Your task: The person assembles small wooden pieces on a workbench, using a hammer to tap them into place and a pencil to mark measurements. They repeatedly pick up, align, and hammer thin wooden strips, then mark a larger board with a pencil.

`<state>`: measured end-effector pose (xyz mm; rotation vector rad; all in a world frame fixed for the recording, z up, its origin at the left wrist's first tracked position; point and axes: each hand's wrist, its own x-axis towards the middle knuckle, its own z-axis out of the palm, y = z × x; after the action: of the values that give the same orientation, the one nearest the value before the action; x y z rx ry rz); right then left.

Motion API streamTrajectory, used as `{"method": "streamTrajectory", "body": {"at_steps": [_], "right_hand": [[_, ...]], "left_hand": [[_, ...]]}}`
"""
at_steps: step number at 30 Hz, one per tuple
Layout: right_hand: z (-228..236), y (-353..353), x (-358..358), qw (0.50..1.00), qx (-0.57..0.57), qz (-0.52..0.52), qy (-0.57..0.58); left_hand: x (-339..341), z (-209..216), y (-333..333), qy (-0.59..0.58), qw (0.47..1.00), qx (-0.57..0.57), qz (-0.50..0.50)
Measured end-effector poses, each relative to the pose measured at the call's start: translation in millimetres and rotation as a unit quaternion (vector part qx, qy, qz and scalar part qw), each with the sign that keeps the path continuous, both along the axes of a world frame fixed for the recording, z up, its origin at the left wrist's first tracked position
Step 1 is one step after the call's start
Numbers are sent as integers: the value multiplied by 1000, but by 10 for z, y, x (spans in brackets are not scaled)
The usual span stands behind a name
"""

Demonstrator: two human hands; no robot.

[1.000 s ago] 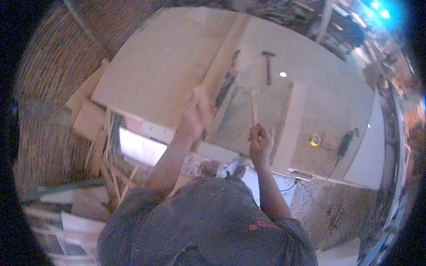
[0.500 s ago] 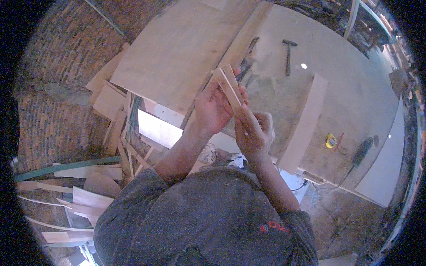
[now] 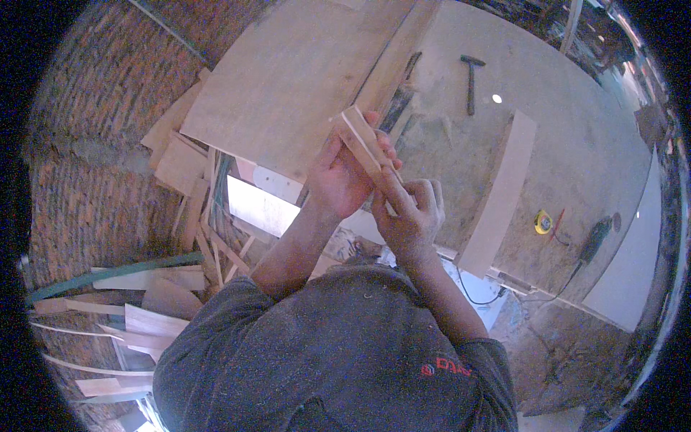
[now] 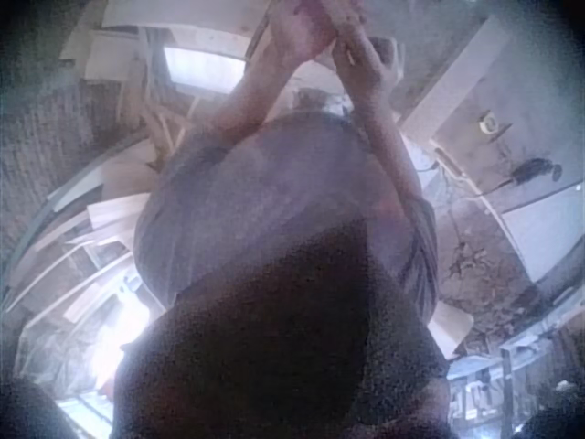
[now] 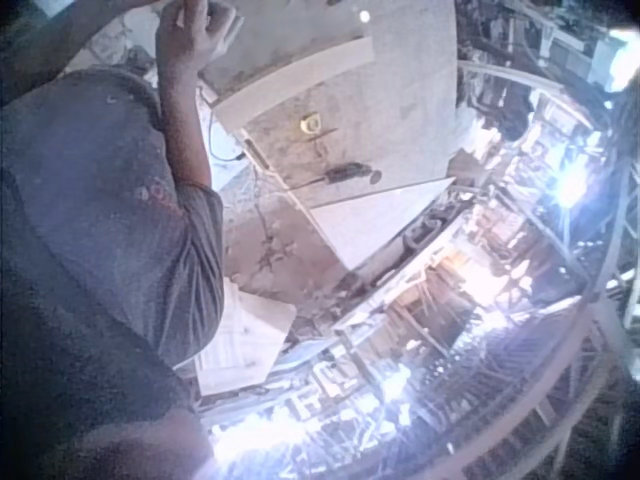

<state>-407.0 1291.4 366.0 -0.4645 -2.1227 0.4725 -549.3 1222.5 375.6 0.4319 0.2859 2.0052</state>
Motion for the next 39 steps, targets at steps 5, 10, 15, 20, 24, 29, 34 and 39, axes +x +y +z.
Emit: {"method": "streamTrajectory", "body": {"at_steps": [5, 10, 15, 20, 24, 29, 34, 39], "right_hand": [[-18, -84, -71, 999, 7, 15, 37], [-20, -176, -93, 999, -10, 31, 41], [-10, -231, -99, 998, -17, 43, 43], [-2, -273, -86, 997, -12, 52, 49], [15, -300, -61, 998, 4, 47, 46], [28, -327, -43, 998, 6, 43, 45], [43, -346, -28, 998, 19, 37, 43], [53, -345, -27, 998, 22, 42, 41]], "left_hand": [[-13, 32, -112, 16, 1000, 20, 13], [2, 89, -219, 20, 999, 2, 42], [11, 115, -280, 8, 998, 0, 59], [34, 108, -344, 17, 999, 18, 48], [58, 84, -365, 18, 999, 15, 47], [69, 63, -382, 25, 999, 18, 43], [115, 80, -391, 8, 998, 30, 59], [133, 79, -396, -5, 998, 28, 63]]}}
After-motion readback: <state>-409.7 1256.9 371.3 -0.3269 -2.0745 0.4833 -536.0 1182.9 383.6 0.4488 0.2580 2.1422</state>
